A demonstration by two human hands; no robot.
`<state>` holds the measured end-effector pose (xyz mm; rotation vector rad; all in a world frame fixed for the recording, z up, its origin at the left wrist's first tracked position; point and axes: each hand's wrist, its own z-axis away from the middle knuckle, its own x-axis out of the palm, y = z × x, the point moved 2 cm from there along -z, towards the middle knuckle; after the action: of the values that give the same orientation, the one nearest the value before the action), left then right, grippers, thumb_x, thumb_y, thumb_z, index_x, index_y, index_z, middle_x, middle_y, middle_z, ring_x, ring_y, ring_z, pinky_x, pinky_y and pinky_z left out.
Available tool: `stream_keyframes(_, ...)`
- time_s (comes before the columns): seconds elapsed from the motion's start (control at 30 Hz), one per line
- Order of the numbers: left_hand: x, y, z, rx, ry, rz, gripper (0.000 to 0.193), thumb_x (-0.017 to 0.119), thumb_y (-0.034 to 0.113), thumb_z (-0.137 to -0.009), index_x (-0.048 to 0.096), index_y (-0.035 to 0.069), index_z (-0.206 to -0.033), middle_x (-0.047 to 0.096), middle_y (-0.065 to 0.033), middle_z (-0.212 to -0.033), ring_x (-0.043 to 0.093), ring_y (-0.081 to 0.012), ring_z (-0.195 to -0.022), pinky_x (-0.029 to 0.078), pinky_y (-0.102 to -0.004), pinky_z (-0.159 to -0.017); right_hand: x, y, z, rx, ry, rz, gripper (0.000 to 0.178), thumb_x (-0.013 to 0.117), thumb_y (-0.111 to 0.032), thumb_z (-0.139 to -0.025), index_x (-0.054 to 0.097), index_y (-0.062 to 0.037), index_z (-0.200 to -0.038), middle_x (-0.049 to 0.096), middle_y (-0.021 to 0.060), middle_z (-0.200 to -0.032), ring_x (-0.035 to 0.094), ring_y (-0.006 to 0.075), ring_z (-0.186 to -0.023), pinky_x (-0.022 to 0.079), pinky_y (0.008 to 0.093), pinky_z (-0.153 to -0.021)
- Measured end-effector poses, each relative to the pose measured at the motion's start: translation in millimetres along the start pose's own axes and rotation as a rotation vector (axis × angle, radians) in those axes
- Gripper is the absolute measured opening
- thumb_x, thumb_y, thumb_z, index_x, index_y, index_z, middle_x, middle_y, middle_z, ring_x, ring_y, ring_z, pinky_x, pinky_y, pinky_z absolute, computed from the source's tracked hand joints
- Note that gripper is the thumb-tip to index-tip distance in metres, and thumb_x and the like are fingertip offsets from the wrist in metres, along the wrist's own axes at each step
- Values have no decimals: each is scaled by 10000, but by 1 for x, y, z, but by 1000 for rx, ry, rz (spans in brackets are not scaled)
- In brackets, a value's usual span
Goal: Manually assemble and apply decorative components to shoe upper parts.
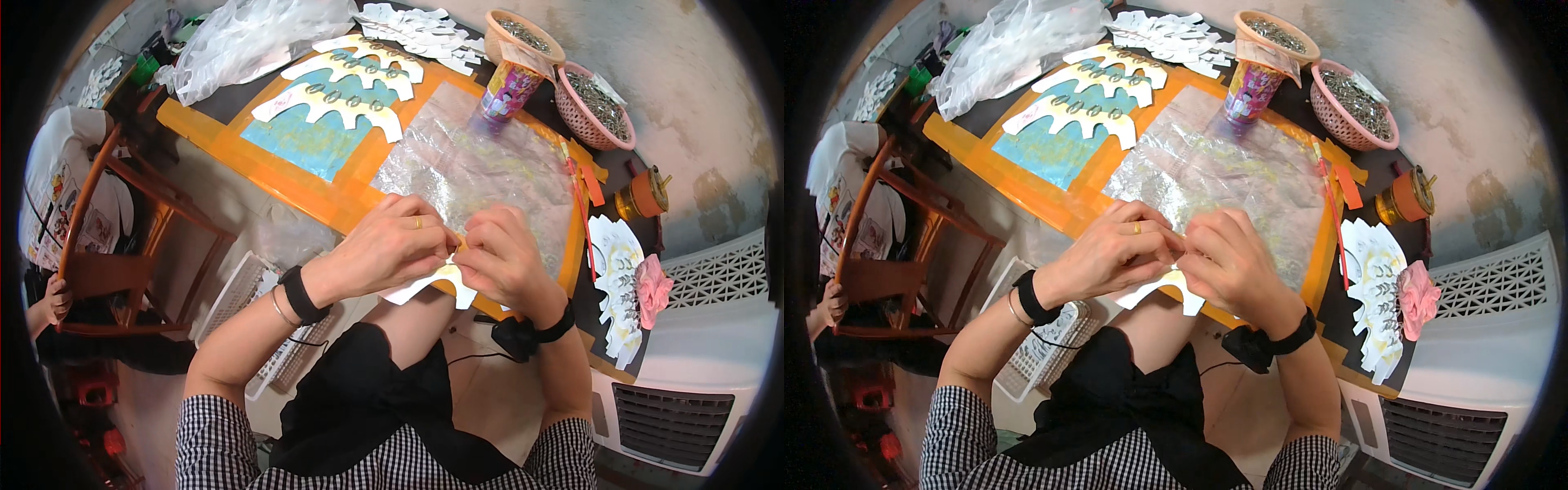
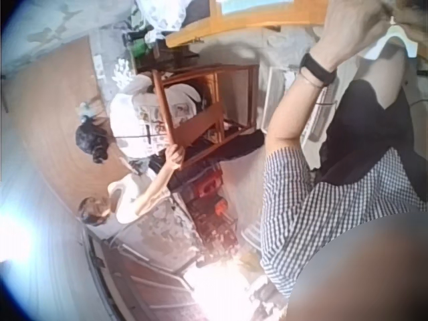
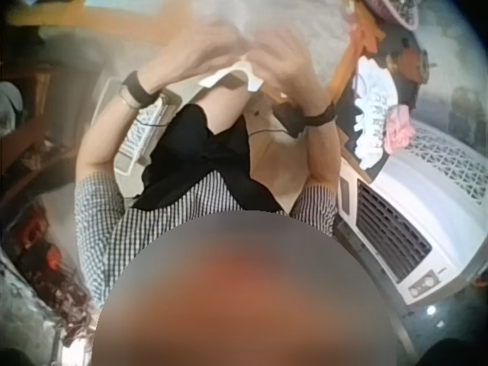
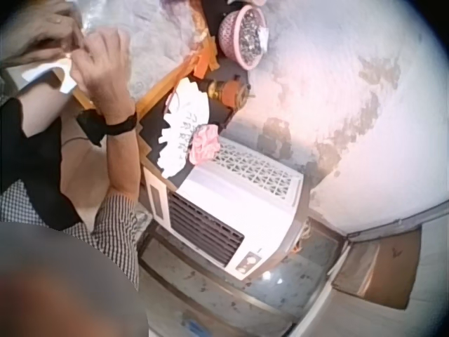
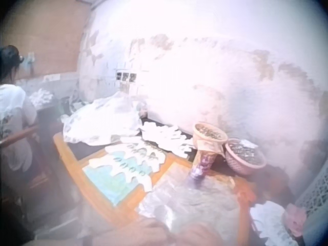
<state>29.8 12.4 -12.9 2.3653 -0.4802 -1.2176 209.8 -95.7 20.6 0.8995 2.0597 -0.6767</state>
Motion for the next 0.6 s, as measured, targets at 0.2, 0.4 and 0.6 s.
stream_keyframes(0.2, 2, -4, 3, 0, 45, 41, 80, 713, 183, -890, 651, 133, -886, 710, 23, -951, 588, -230, -1060, 439, -385, -902, -5, -7, -2, -16, -72, 102, 230, 773, -87, -647, 618, -70, -816, 557, 49, -952, 594, 250, -1049, 488, 449, -963)
stream_keyframes(0.4, -1, -4, 2, 29, 48, 39, 67, 720, 189, -893, 674, 140, -896, 696, 36, -1004, 574, -232, -1041, 439, -383, -899, -5, -9, 2, -1, -83, 107, 231, 752, -82, -686, 621, -85, -876, 528, 52, -929, 593, 250, -1033, 487, 443, -935)
stream_keyframes(0.6, -1, -3, 2, 22, 21, 54, 76, 720, 190, -893, 684, 124, -887, 684, 44, -1055, 572, -234, -1086, 439, -393, -927, -11, -10, -2, 36, -150, 154, 170, 705, -79, -736, 621, -88, -884, 521, 66, -922, 593, 256, -980, 476, 423, -870)
